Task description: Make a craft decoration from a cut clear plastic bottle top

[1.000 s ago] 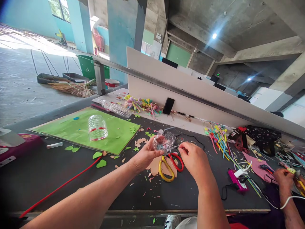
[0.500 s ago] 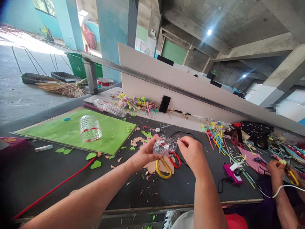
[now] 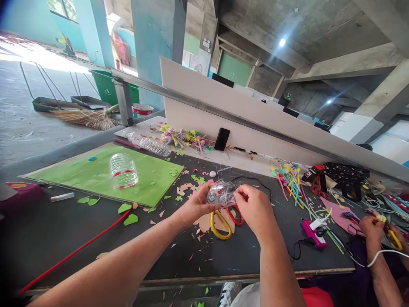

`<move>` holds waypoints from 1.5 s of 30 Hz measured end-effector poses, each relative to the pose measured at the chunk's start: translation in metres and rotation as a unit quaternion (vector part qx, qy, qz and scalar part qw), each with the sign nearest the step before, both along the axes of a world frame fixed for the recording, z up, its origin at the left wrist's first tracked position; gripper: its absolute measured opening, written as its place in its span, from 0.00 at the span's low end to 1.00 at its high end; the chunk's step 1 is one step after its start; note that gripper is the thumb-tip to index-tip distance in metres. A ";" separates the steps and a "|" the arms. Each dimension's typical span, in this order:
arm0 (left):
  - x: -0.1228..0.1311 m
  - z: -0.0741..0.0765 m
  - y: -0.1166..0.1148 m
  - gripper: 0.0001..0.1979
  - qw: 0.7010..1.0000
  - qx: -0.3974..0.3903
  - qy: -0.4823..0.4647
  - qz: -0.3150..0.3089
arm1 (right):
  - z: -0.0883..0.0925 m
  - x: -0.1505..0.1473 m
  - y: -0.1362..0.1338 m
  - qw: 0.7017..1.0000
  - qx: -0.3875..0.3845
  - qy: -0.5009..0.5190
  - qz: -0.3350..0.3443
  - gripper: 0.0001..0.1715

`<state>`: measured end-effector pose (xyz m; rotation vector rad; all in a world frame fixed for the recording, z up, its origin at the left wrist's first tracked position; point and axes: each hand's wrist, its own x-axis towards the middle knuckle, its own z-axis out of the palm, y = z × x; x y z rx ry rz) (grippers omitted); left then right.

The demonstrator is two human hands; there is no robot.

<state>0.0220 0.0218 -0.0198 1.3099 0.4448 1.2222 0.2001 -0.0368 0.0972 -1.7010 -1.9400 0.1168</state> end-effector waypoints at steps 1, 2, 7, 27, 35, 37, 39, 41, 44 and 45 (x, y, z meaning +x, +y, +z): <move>0.000 0.000 0.000 0.27 1.000 -0.014 -0.014 0.001 | 0.000 0.001 0.000 1.000 0.000 -0.001 -0.002 0.10; 0.000 0.001 0.000 0.27 0.999 -0.027 -0.024 0.001 | 0.000 0.003 0.000 1.000 0.000 0.000 -0.003 0.10; -0.001 0.000 0.000 0.26 0.998 -0.051 -0.044 0.000 | 0.001 0.005 -0.002 1.000 -0.004 0.024 0.010 0.09; -0.005 0.004 0.000 0.27 0.988 -0.096 -0.067 -0.102 | 0.005 0.008 -0.009 0.998 0.023 0.052 0.030 0.09; -0.007 0.003 -0.001 0.27 0.990 -0.061 -0.016 -0.126 | 0.006 0.002 -0.011 0.998 0.013 0.049 0.034 0.09; -0.007 0.004 0.000 0.25 0.991 -0.049 0.008 -0.123 | 0.006 0.001 -0.011 0.998 0.011 0.049 0.035 0.09; -0.008 0.004 0.000 0.24 0.992 -0.042 0.025 -0.119 | 0.006 0.000 -0.011 0.998 0.006 0.042 0.040 0.08; -0.008 0.004 0.000 0.24 0.992 -0.043 0.022 -0.116 | 0.006 0.001 -0.010 0.998 0.005 0.037 0.045 0.08; -0.009 0.005 0.001 0.26 0.991 -0.060 -0.007 -0.122 | 0.006 0.005 -0.010 0.998 0.004 0.044 0.046 0.07; -0.009 0.005 0.001 0.27 0.990 -0.069 -0.018 -0.124 | 0.006 0.007 -0.009 0.998 0.005 0.048 0.044 0.07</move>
